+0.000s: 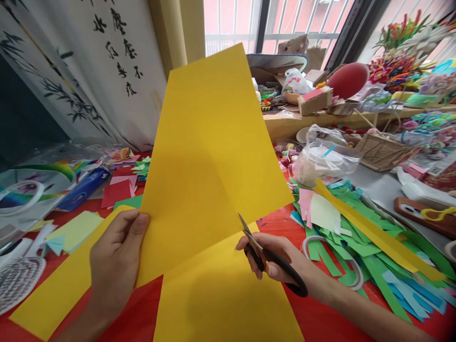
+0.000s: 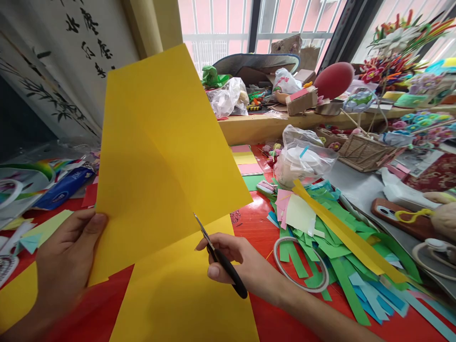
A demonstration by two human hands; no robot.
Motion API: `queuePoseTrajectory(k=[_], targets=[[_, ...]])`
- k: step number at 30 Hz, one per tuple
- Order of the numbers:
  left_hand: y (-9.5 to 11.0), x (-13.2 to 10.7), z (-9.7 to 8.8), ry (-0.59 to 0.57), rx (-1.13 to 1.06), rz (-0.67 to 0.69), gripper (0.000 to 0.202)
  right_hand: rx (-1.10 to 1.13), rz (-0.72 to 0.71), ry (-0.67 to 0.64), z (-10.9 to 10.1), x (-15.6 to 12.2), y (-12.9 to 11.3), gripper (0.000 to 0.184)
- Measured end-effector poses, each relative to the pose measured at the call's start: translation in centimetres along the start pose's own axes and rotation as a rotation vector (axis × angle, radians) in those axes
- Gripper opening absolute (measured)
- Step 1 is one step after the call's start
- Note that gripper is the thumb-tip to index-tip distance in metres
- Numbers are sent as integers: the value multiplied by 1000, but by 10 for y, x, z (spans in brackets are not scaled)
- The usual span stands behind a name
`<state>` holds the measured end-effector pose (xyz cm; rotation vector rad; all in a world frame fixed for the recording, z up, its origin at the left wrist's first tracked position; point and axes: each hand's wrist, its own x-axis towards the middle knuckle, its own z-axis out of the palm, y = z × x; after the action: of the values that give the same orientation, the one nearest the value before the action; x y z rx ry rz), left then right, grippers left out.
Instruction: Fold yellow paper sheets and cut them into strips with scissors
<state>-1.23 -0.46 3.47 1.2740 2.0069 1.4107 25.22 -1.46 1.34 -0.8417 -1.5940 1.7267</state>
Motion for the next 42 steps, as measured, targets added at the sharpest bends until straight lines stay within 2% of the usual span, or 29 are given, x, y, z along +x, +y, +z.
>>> queuePoseTrajectory(k=[12, 29, 42], targets=[[1, -2, 2, 16, 4, 10, 31, -8, 19, 15, 3, -1, -1, 57], [3, -2, 2, 21, -109, -97, 35, 29, 10, 53, 5, -2, -1, 53], [-1, -1, 1, -9, -142, -70, 33, 102, 66, 127, 11, -1, -1, 51]])
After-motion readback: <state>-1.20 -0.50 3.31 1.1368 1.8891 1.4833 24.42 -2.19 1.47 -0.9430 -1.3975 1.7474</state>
